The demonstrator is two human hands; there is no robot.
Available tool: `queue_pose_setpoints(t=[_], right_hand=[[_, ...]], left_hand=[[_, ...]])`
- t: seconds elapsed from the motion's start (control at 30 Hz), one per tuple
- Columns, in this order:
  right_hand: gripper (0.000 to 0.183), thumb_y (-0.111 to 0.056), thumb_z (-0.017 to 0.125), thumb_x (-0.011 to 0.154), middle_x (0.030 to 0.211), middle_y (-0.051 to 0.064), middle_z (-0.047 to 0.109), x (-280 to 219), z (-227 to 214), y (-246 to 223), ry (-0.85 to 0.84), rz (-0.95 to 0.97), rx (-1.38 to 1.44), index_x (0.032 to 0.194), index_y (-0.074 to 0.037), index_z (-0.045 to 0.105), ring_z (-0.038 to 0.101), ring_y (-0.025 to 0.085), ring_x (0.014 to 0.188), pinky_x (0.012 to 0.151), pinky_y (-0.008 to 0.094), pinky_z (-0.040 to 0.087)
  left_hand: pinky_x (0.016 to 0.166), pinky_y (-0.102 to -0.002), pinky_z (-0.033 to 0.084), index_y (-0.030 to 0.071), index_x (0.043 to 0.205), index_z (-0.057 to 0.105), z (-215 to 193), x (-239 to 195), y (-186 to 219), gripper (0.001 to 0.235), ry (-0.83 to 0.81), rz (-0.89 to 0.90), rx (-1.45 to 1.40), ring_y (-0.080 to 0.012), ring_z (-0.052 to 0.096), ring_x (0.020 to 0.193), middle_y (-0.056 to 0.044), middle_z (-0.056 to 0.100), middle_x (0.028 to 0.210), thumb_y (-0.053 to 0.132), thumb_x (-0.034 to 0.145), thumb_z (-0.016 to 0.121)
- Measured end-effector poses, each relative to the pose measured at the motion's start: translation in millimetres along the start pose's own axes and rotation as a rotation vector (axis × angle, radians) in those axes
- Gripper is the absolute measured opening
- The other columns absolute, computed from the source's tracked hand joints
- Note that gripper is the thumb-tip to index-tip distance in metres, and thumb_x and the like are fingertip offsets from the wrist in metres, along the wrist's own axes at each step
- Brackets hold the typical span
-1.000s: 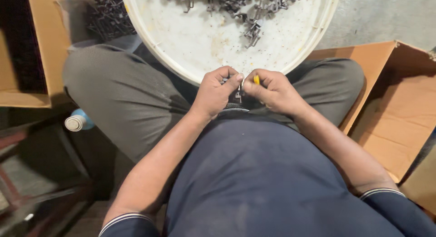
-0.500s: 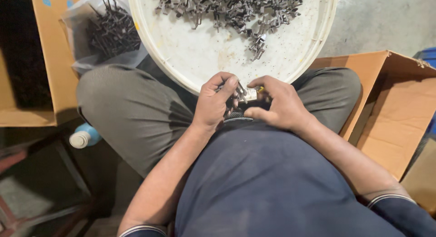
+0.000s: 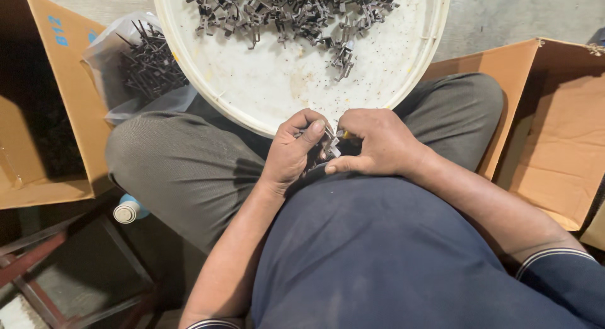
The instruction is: The person sits cross-legged on the floor with a white basin of small metal parts on their lap. They repeatedly pick up individual metal pieces and use a yellow-handled tool to manipulate or assemble them, then place the pieces back into the basin.
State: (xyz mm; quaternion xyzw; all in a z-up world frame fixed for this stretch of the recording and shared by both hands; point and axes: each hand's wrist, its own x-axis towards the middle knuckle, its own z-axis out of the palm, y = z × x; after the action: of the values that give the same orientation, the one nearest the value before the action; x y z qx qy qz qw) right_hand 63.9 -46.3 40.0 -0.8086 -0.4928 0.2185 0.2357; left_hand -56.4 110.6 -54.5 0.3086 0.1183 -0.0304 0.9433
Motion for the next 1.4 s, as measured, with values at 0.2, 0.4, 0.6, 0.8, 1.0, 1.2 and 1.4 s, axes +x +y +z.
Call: queue_pose_setpoints(t=[0.2, 0.4, 0.6, 0.8, 1.0, 1.2, 1.4], right_hand=[[0.069, -0.063, 0.085, 0.067, 0.071, 0.014, 0.058, 0, -2, 0, -0.004, 0.036, 0.002, 0.075, -0.001, 0.056, 0.06, 0.036, 0.066, 0.06, 0.043, 0.047], [0.064, -0.062, 0.081, 0.074, 0.07, 0.013, 0.06, 1, 3, 3, -0.046, -0.004, 0.006, 0.074, -0.003, 0.058, 0.061, 0.037, 0.068, 0.061, 0.045, 0.047], [0.06, -0.063, 0.077, 0.078, 0.069, 0.011, 0.062, 0, 7, 8, -0.078, -0.011, 0.037, 0.074, -0.006, 0.06, 0.063, 0.036, 0.067, 0.059, 0.044, 0.048], [0.057, -0.053, 0.088, 0.071, 0.07, 0.013, 0.059, -3, 7, 8, 0.021, -0.074, 0.047, 0.074, -0.004, 0.06, 0.061, 0.036, 0.066, 0.059, 0.042, 0.047], [0.047, -0.046, 0.088, 0.079, 0.074, 0.009, 0.061, -1, 10, 6, 0.285, 0.075, -0.035, 0.079, -0.006, 0.062, 0.063, 0.026, 0.065, 0.059, 0.036, 0.049], [0.058, -0.057, 0.085, 0.08, 0.065, 0.009, 0.058, -1, 7, 3, 0.268, 0.062, -0.301, 0.066, -0.007, 0.059, 0.062, 0.03, 0.063, 0.056, 0.041, 0.048], [0.057, -0.059, 0.078, 0.086, 0.065, 0.009, 0.06, -3, 4, -1, 0.213, 0.037, -0.376, 0.066, -0.008, 0.062, 0.063, 0.032, 0.065, 0.058, 0.043, 0.049]], left_hand=[[0.065, -0.023, 0.049, 0.003, 0.103, 0.065, 0, 1, 0, 0.019, -0.001, 0.006, 0.005, -0.0074, 0.057, 0.07, -0.002, 0.065, 0.085, 0.022, 0.104, 0.068], [0.068, -0.022, 0.049, 0.003, 0.104, 0.066, -3, 1, -5, 0.019, -0.001, 0.027, 0.015, -0.0062, 0.058, 0.075, -0.001, 0.067, 0.088, 0.022, 0.104, 0.068], [0.075, -0.023, 0.05, 0.003, 0.104, 0.066, -6, 2, -7, 0.019, -0.006, 0.064, 0.063, -0.0064, 0.058, 0.08, 0.001, 0.065, 0.088, 0.022, 0.105, 0.068], [0.078, -0.025, 0.051, 0.002, 0.104, 0.066, -3, 3, -9, 0.017, 0.026, 0.081, -0.047, -0.0084, 0.059, 0.083, -0.001, 0.066, 0.09, 0.019, 0.105, 0.069], [0.078, -0.025, 0.052, 0.001, 0.105, 0.069, -3, 10, -21, 0.013, 0.08, 0.031, 0.03, -0.0094, 0.062, 0.081, -0.002, 0.07, 0.09, 0.012, 0.101, 0.066], [0.077, -0.022, 0.049, -0.001, 0.103, 0.071, -7, 10, -29, 0.017, 0.104, 0.013, 0.07, -0.0059, 0.058, 0.082, 0.0, 0.068, 0.089, 0.013, 0.106, 0.062], [0.064, -0.021, 0.045, -0.001, 0.101, 0.071, -10, 10, -27, 0.016, 0.107, -0.07, 0.078, -0.0062, 0.056, 0.073, -0.002, 0.069, 0.087, 0.013, 0.105, 0.063]])
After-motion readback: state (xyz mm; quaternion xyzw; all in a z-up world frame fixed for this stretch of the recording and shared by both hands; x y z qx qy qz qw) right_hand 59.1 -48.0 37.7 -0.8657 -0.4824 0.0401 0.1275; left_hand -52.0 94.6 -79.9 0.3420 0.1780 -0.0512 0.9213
